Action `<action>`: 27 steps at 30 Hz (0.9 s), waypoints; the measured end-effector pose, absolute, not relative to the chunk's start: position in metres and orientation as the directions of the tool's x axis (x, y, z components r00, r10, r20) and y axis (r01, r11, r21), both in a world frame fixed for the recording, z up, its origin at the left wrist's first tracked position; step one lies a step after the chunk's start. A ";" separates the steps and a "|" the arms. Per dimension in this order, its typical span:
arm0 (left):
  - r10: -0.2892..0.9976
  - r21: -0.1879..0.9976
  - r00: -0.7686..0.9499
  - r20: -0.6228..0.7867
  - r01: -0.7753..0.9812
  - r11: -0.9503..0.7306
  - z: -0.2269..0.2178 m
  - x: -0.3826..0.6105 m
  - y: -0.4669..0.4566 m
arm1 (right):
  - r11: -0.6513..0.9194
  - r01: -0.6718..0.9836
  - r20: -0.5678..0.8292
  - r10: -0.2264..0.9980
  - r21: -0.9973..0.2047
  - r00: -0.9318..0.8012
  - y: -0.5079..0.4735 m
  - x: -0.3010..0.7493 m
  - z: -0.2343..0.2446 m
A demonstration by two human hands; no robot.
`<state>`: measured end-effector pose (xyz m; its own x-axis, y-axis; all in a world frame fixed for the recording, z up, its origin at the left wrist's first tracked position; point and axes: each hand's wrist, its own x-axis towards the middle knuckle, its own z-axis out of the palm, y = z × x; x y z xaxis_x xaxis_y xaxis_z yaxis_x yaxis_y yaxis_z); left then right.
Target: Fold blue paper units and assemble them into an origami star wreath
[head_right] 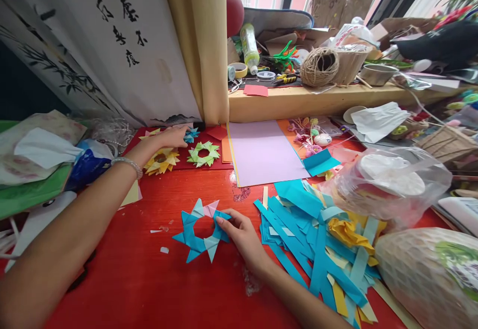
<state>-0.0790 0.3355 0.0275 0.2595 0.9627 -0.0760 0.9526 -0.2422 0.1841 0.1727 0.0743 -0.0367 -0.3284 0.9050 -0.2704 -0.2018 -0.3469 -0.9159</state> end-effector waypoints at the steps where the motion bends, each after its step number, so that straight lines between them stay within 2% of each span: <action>1: 0.966 0.202 0.248 -0.076 0.952 -0.228 0.030 -0.082 0.336 | -0.346 -0.195 -0.272 0.905 -0.918 -0.326 0.075 0.173 -0.036; 4: 0.973 0.291 0.220 -0.069 0.937 -0.191 0.038 -0.091 0.337 | -0.351 -0.194 -0.280 0.907 -0.916 -0.316 0.075 0.172 -0.034; 7: 0.973 0.446 0.228 -0.039 0.875 -0.187 0.043 -0.100 0.335 | -0.356 -0.217 -0.284 0.909 -0.909 -0.304 0.074 0.172 -0.032; 12: 0.966 0.722 0.257 0.011 0.666 -0.186 0.054 -0.112 0.327 | -0.397 -0.321 -0.304 0.904 -0.860 -0.302 0.073 0.170 -0.034; 16: 0.961 0.864 0.276 -0.004 0.485 -0.135 0.066 -0.115 0.314 | -0.413 -0.414 -0.299 0.901 -0.811 -0.314 0.078 0.168 -0.039; 22: 0.954 0.928 0.298 0.008 0.353 -0.118 0.077 -0.121 0.300 | -0.408 -0.443 -0.286 0.904 -0.799 -0.317 0.083 0.169 -0.044; 27: 0.952 0.880 0.305 -0.013 0.455 -0.133 0.082 -0.124 0.303 | -0.408 -0.451 -0.286 0.905 -0.794 -0.316 0.082 0.169 -0.044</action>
